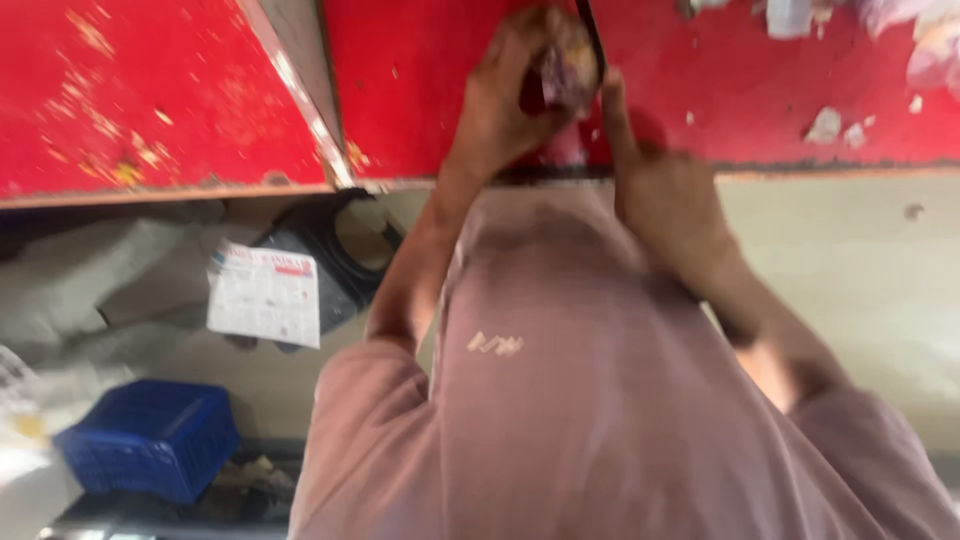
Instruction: The person peels and cuts a red onion using a knife on a red counter surface.
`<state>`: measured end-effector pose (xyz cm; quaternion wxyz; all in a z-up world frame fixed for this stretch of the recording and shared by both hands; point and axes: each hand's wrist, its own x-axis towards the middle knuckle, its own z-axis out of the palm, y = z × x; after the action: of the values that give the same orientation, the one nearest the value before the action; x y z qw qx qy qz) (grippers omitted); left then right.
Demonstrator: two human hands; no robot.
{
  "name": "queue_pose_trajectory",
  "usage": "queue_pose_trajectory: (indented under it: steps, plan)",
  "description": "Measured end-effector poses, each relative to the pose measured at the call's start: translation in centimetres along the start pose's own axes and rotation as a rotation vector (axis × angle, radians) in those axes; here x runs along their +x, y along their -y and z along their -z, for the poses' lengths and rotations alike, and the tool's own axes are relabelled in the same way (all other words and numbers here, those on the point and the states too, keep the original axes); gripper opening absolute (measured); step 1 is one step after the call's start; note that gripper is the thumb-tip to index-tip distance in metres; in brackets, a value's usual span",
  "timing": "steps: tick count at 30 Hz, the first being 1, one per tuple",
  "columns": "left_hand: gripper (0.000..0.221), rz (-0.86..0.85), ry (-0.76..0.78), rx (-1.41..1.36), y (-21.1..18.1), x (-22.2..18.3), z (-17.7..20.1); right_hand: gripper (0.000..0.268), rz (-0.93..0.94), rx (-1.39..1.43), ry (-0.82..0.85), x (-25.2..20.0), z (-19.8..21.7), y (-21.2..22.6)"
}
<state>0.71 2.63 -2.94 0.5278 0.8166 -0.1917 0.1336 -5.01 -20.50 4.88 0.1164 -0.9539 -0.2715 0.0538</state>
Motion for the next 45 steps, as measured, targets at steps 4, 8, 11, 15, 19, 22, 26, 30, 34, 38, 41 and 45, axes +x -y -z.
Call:
queue_pose_trajectory:
  steps: [4, 8, 11, 15, 19, 22, 26, 30, 34, 38, 41, 45]
  plan:
    - [0.082, 0.021, 0.095, 0.114, -0.5, -0.2, 0.4, 0.087, -0.036, 0.004, -0.068, -1.4, -0.5, 1.1]
    - [0.083, 0.003, 0.078, 0.113, -1.2, 0.4, 0.3, 0.086, -0.139, -0.052, 0.088, -4.0, 0.3, 2.5]
    - [0.085, 0.0, 0.047, 0.056, -0.7, 0.7, 0.6, 0.087, -0.116, -0.018, 0.062, -3.4, -0.2, 2.1]
    - [0.084, 0.029, 0.053, 0.006, 0.0, -0.1, 0.8, 0.09, -0.027, 0.055, -0.053, -0.6, -2.1, 0.9]
    - [0.084, -0.003, 0.044, 0.077, -0.3, 0.0, 0.5, 0.089, -0.01, -0.044, -0.132, -2.0, -2.5, 1.4]
    - [0.084, 0.093, -0.012, -0.023, 0.1, 1.1, 1.1, 0.089, -0.121, -0.068, 0.035, -4.2, -2.9, 2.0]
    - [0.087, 0.175, 0.068, -0.043, -1.0, -0.6, 2.4, 0.081, -0.135, -0.112, -0.013, -3.4, -5.3, -0.1]
    - [0.096, 0.138, 0.111, 0.332, -2.4, -1.1, 5.3, 0.087, -0.182, -0.189, -0.085, -4.0, -3.1, -2.6]
    - [0.113, 0.204, 0.159, 0.368, -2.4, -2.3, 5.9, 0.093, -0.398, -0.202, 0.138, -3.9, -0.5, -5.8]
    - [0.118, 0.286, 0.198, 0.379, -2.4, -2.4, 4.0, 0.066, -0.236, 0.112, -0.138, -3.7, 0.2, -4.9]
    - [0.113, 0.251, 0.095, 0.239, -2.0, -2.6, 3.3, 0.049, -0.219, 0.362, -0.151, -3.0, -1.2, -3.1]
    - [0.098, 0.361, 0.018, -0.443, -3.0, -2.8, 2.1, 0.013, -0.201, 0.816, -0.116, -2.6, -1.6, -1.9]
